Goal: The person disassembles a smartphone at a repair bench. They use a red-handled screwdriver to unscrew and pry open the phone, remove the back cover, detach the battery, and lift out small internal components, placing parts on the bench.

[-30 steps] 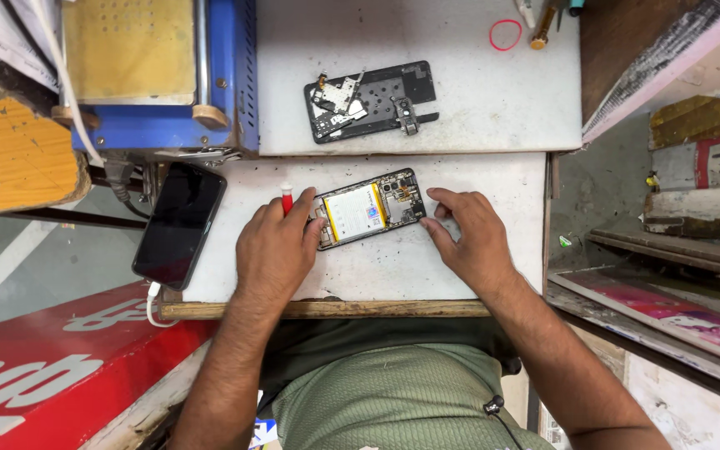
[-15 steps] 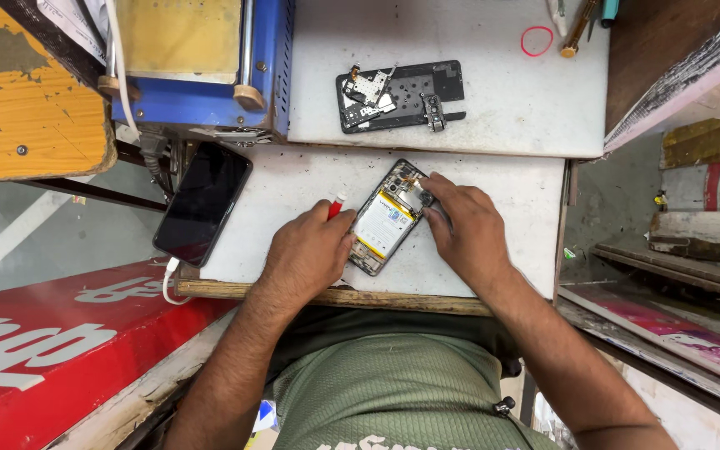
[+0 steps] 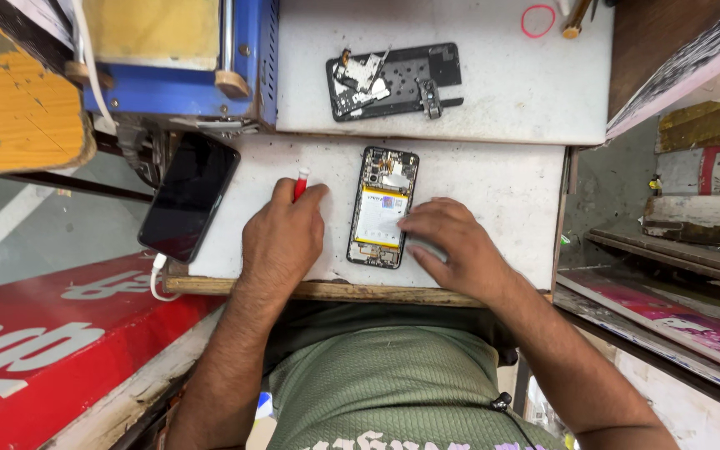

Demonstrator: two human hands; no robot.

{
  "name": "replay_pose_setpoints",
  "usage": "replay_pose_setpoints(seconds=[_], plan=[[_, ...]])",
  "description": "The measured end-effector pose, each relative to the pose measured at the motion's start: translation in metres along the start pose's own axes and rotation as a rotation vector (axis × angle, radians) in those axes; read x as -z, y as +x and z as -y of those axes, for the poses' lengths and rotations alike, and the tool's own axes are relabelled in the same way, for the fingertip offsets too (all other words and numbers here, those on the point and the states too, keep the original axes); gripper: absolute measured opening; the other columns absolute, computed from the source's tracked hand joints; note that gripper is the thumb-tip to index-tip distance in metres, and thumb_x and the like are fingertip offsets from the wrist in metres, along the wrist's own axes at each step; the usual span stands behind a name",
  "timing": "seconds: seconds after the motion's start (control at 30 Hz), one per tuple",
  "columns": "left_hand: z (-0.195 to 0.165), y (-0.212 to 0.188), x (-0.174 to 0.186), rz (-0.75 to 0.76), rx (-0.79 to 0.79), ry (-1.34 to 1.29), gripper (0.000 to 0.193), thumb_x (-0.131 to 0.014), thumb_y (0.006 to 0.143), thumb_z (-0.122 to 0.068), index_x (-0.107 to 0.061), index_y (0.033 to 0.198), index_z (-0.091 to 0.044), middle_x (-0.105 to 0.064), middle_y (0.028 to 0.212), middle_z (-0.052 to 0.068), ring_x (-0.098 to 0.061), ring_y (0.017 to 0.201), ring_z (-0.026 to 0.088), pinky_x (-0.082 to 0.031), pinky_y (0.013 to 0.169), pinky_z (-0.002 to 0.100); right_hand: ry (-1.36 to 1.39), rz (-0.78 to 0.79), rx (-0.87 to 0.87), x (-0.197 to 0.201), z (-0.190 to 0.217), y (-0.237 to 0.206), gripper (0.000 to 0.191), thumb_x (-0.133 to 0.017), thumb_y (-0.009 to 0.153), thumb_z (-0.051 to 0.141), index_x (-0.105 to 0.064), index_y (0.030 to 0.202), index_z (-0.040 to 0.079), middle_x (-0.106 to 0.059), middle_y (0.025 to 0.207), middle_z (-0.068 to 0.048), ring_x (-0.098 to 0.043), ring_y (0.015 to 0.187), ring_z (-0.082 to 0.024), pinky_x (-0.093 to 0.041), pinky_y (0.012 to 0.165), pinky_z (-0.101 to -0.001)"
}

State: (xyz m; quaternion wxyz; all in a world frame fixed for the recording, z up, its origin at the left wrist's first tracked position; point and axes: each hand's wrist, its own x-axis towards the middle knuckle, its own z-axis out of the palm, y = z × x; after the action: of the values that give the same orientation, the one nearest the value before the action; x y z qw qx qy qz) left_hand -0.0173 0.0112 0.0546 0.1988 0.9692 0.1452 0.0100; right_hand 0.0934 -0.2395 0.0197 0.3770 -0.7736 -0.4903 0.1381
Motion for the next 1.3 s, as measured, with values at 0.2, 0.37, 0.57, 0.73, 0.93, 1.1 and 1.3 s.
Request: replay_pose_setpoints(seconds=[0.2,0.37,0.57,0.73,0.93,1.1,1.3], plan=[[-0.014,-0.034,-0.01,-0.226,-0.197,0.076,0.036,-0.068,0.089,-0.024,-0.066,0.121,-0.007,-0.065,0.111,0.017,-0.069,0.092,0.033,-0.057,0.074,0.043,-0.159,0.164,0.047,0.003,0.008,-0.004,0.064,-0.082,0.082,0.027,-0.058,0.14,0.018,-0.056,0.15,-0.007,-0.037,0.148,-0.033,-0.027,0.122,-0.0588],[-0.045,-0.054,-0.03,-0.099,-0.035,-0.156,0.036,-0.07,0.094,-0.026,-0.066,0.123,-0.004,-0.07,0.106,0.019,-0.07,0.09,0.034,-0.058,0.072,0.044,-0.196,0.09,0.045,-0.004,0.007,-0.003,0.065,-0.082,0.081,0.032,-0.058,0.141,0.02,-0.054,0.152,-0.007,-0.042,0.148,-0.032,-0.034,0.122,-0.0566],[-0.033,-0.045,-0.032,0.064,0.179,-0.557,0.041,-0.07,0.091,-0.017,-0.056,0.129,-0.008,-0.072,0.091,0.014,-0.073,0.079,0.033,-0.057,0.067,0.044,-0.294,0.062,0.098,-0.009,0.005,-0.006,0.067,-0.082,0.08,0.032,-0.059,0.141,0.021,-0.055,0.151,-0.005,-0.047,0.143,-0.03,-0.039,0.119,-0.0551],[-0.029,-0.043,-0.024,0.11,0.098,-0.877,0.036,-0.06,0.095,-0.006,-0.055,0.131,-0.008,-0.061,0.071,0.007,-0.058,0.06,0.017,-0.045,0.055,0.032,-0.299,0.023,0.21,-0.002,0.014,0.002,0.08,-0.084,0.077,0.041,-0.048,0.146,0.027,-0.05,0.154,-0.009,-0.045,0.144,-0.036,-0.036,0.119,-0.0604],[-0.019,-0.026,-0.004,0.326,-0.005,-1.248,0.023,-0.06,0.102,-0.007,-0.055,0.124,-0.005,-0.053,0.072,-0.004,-0.045,0.063,0.002,-0.035,0.054,0.023,-0.12,-0.103,0.494,0.018,0.02,0.022,0.103,-0.09,0.074,0.043,-0.026,0.154,0.035,-0.042,0.159,-0.016,-0.046,0.141,-0.04,-0.035,0.117,-0.0631],[-0.026,-0.007,0.0,0.254,0.091,-1.234,0.031,-0.061,0.102,-0.023,-0.055,0.129,-0.008,-0.063,0.074,-0.004,-0.051,0.058,0.004,-0.039,0.051,0.022,0.077,-0.171,0.402,0.008,0.001,0.043,0.088,-0.08,0.088,0.01,-0.029,0.158,0.023,-0.061,0.146,-0.014,-0.066,0.116,-0.03,-0.053,0.102,-0.048],[-0.013,-0.004,-0.015,-0.145,-0.065,0.108,0.05,-0.077,0.088,-0.025,-0.061,0.131,-0.003,-0.068,0.096,0.012,-0.065,0.079,0.021,-0.056,0.062,0.033,0.221,-0.477,0.202,-0.007,-0.024,0.038,0.072,-0.066,0.101,0.029,-0.026,0.16,0.02,-0.061,0.136,-0.016,-0.061,0.12,-0.024,-0.057,0.098,-0.0366]])
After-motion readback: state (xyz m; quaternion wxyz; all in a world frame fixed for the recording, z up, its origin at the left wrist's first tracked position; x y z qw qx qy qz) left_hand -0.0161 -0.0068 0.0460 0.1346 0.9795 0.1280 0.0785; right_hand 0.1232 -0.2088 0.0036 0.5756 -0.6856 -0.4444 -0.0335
